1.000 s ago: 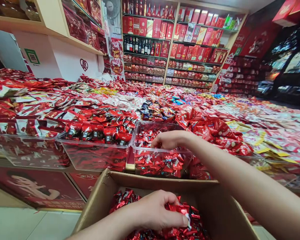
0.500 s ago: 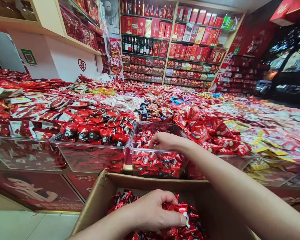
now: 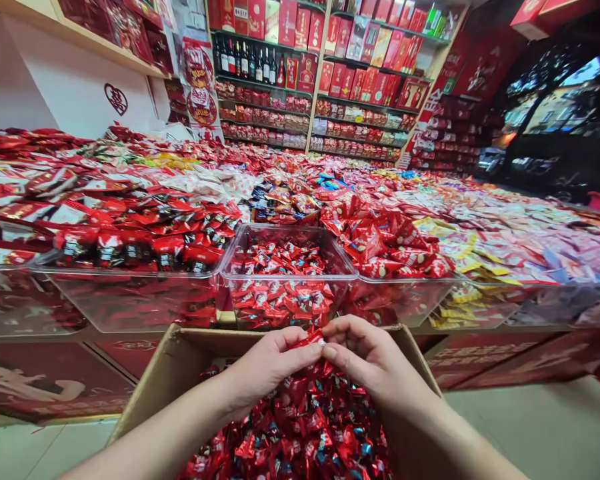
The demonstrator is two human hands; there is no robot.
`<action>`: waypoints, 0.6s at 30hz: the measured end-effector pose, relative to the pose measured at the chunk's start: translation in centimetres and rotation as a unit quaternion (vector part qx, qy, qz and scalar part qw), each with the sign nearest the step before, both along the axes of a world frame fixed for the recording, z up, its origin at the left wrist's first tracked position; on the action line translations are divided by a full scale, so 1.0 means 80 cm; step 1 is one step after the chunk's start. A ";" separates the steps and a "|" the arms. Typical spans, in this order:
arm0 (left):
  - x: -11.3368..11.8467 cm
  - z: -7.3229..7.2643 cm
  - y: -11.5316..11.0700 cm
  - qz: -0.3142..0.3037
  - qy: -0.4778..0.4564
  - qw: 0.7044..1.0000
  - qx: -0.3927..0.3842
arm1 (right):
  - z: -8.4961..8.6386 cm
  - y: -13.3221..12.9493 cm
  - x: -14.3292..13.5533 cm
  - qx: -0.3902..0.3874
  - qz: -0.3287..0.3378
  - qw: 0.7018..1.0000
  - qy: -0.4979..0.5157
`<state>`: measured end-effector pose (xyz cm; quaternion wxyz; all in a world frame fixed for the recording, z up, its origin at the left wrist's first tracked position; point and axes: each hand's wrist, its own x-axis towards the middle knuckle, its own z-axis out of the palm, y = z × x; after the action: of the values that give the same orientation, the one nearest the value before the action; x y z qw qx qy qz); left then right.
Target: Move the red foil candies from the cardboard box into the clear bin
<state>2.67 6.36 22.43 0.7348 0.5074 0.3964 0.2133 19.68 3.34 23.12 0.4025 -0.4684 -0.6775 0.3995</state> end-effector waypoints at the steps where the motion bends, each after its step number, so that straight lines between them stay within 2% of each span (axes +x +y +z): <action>1: 0.002 -0.001 0.000 -0.003 0.005 1.000 0.005 | -0.009 0.000 0.003 -0.036 0.004 0.998 0.045; 3: 0.005 -0.002 0.001 -0.010 0.011 1.000 0.017 | -0.018 0.005 0.008 -0.090 0.021 0.990 0.107; 6: 0.008 -0.002 0.001 -0.014 0.003 0.999 0.035 | -0.020 0.014 0.012 -0.129 0.042 0.977 0.167; 14: 0.006 -0.008 0.006 0.006 0.008 0.998 0.068 | -0.021 0.014 0.017 -0.173 0.102 0.953 0.229; 18: 0.005 -0.010 0.007 -0.029 0.026 0.994 0.103 | -0.020 0.012 0.013 -0.152 0.078 0.958 0.229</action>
<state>3.10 6.91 21.62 0.6743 0.5969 0.3762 0.2180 20.74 4.33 21.51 0.4384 -0.3655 -0.5332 0.6244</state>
